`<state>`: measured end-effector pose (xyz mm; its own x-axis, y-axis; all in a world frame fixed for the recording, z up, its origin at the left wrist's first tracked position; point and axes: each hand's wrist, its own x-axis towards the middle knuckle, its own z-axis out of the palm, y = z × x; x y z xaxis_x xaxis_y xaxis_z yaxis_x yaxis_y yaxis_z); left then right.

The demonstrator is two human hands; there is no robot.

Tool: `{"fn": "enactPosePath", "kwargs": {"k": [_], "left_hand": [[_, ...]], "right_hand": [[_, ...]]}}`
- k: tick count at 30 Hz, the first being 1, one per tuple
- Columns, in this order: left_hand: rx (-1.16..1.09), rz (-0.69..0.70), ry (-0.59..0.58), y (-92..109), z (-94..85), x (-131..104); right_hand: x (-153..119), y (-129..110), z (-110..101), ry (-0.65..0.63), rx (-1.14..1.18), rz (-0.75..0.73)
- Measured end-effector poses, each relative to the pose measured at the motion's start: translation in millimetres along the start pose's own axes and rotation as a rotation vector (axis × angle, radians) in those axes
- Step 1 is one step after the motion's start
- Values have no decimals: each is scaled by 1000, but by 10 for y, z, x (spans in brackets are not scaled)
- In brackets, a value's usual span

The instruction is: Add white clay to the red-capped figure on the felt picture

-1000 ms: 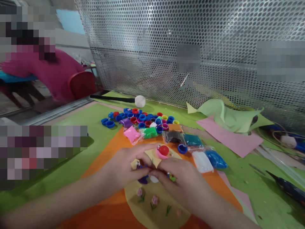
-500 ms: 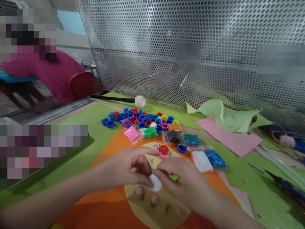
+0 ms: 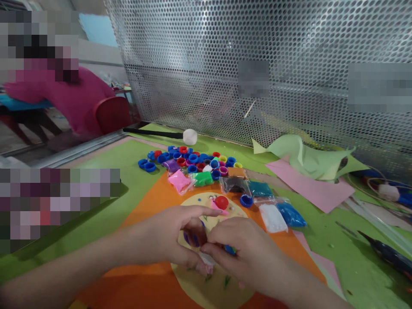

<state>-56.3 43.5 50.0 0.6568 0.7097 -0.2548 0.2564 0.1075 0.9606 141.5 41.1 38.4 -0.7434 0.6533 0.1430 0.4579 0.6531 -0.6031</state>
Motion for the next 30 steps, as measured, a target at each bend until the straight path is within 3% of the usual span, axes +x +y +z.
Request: {"fn": "enactPosePath", "kwargs": {"k": [8, 13, 22, 27, 30], "left_hand": [[-4, 12, 49, 15, -3, 11], [88, -9, 21, 51, -24, -17], [131, 115, 131, 13, 102, -10], [434, 135, 244, 31, 156, -37], [654, 274, 284, 48, 184, -47]], "right_hand": [[11, -78, -72, 1, 36, 80], [-24, -35, -47, 3, 23, 101], [8, -111, -40, 114, -47, 157], [-6, -112, -44, 189, -74, 141], [-19, -101, -39, 216, -84, 152]]}}
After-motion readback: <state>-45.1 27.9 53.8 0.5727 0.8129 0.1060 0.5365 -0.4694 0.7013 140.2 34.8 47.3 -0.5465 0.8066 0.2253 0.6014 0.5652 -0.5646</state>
